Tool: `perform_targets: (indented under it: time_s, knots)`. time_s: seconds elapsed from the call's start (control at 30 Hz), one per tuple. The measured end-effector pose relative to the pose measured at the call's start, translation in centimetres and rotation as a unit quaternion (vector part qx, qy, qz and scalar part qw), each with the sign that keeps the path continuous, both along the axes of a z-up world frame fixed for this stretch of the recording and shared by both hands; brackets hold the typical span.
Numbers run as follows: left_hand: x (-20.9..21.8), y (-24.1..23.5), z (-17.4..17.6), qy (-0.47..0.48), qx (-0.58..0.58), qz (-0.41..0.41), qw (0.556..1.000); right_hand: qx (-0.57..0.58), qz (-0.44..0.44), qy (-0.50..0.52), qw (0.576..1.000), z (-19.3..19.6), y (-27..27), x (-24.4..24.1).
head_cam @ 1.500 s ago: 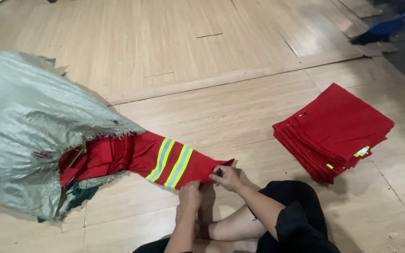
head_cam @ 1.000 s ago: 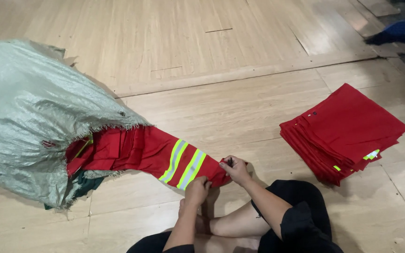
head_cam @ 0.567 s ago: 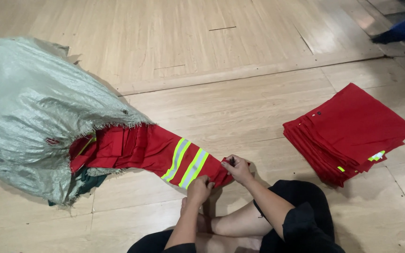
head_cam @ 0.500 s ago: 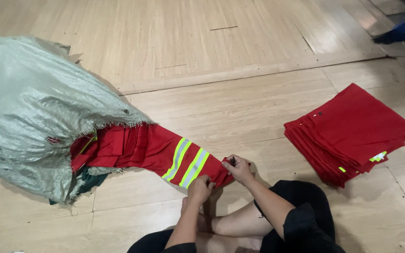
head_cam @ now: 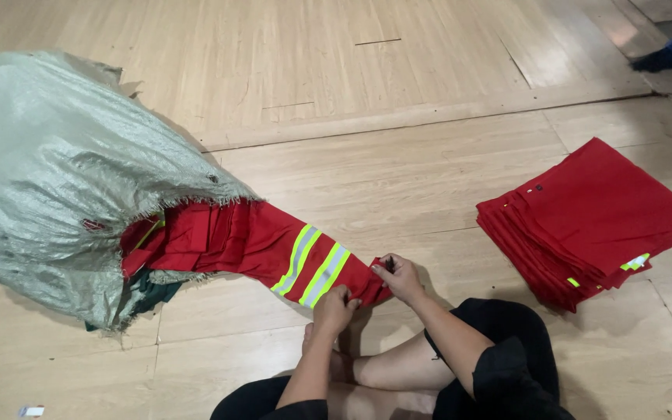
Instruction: Folding red safety garments with yellow reflective stripes and stacking them on the floor.
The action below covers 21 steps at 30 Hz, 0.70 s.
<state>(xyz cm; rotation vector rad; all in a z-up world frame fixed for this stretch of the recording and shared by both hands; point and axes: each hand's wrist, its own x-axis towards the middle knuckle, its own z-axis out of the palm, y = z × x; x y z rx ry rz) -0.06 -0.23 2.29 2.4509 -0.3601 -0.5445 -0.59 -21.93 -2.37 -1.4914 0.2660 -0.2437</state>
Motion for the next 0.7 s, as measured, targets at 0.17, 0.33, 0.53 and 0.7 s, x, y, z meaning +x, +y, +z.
perform_targets:
  time_s: [0.17, 0.33, 0.53, 0.7]
  knots:
    - [1.5, 0.4, -2.5, -0.036, -0.022, 0.03, 0.999, 0.034, -0.035, 0.017, 0.999, 0.1, -2.1, 1.1]
    - [0.4, 0.7, -1.0, -0.067, -0.044, 0.065, 0.995, 0.091, -0.02, 0.041, 0.995, 0.7, -3.0, 1.1]
    - [0.5, 0.6, -1.8, -0.081, -0.048, 0.063, 0.994, 0.127, -0.006, 0.0, 0.992, -0.7, -3.5, 1.1]
    - [0.8, 0.3, -4.2, -0.125, -0.06, 0.044, 0.989, 0.056, -0.009, -0.001, 0.998, -2.4, -4.0, 1.5]
